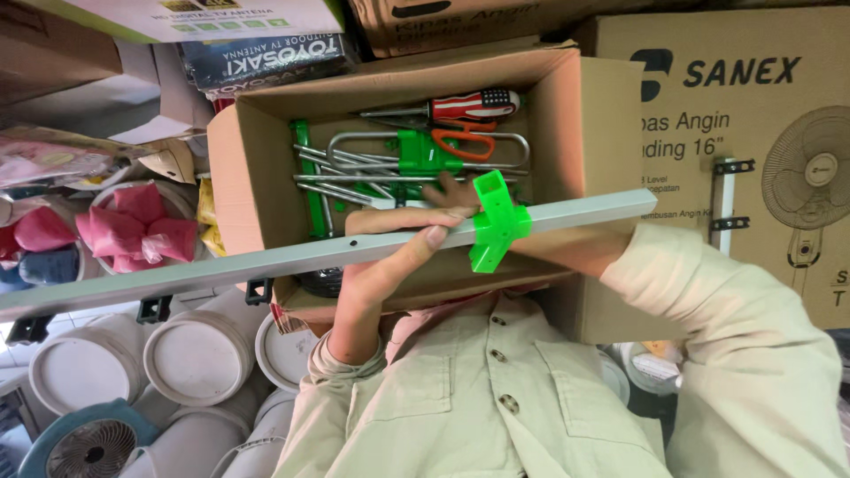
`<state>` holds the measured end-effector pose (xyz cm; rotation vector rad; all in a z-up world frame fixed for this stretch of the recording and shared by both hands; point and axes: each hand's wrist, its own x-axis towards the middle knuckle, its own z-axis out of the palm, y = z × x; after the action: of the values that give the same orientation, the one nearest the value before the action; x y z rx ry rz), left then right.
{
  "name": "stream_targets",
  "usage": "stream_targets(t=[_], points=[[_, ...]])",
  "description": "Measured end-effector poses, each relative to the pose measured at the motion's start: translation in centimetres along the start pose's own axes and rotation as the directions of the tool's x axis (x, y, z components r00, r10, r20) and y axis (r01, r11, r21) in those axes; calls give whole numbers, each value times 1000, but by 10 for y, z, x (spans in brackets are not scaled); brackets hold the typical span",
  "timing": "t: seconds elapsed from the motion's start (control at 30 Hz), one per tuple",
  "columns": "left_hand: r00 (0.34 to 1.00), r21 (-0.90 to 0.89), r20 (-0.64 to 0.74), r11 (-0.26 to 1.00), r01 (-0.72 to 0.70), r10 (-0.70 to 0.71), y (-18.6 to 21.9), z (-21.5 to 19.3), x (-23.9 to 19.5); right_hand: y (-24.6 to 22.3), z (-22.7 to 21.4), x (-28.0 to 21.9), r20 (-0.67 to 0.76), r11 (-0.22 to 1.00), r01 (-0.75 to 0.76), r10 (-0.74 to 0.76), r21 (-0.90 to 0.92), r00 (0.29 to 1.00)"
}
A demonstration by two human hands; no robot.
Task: The person assembles components of a white metal frame using a green plastic connector piece and a screwdriver, retrieving various screws and parts from a cardboard box.
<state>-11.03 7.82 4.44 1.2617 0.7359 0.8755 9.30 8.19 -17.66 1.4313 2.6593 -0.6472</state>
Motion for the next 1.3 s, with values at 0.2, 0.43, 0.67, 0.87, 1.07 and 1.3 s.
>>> stream_targets(t=[0.2,0.43,0.67,0.87,1.07,1.3], points=[[998,-135,40,990,44,-39,-1,-8,4,13,-40,5,-50,967,-90,80,-240,996],[994,-83,103,996,-20,29,-16,-13,11,-44,-55,10,-291,953,132,-213,-274,933],[987,-7,91,991,-131,131,-17,-8,16,-64,-45,-10,-106,964,249,-258,-90,960],[999,-18,-50,1000,-9,8,-18,-6,5,-49,-39,-15,-14,946,255,-257,202,966],[983,45,-140,993,-111,116,-20,-20,5,-19,-98,-56,46,899,384,-402,212,914],[987,66,-161,998,20,-9,5,-68,-26,-1,-144,-109,-38,878,127,-124,462,992]])
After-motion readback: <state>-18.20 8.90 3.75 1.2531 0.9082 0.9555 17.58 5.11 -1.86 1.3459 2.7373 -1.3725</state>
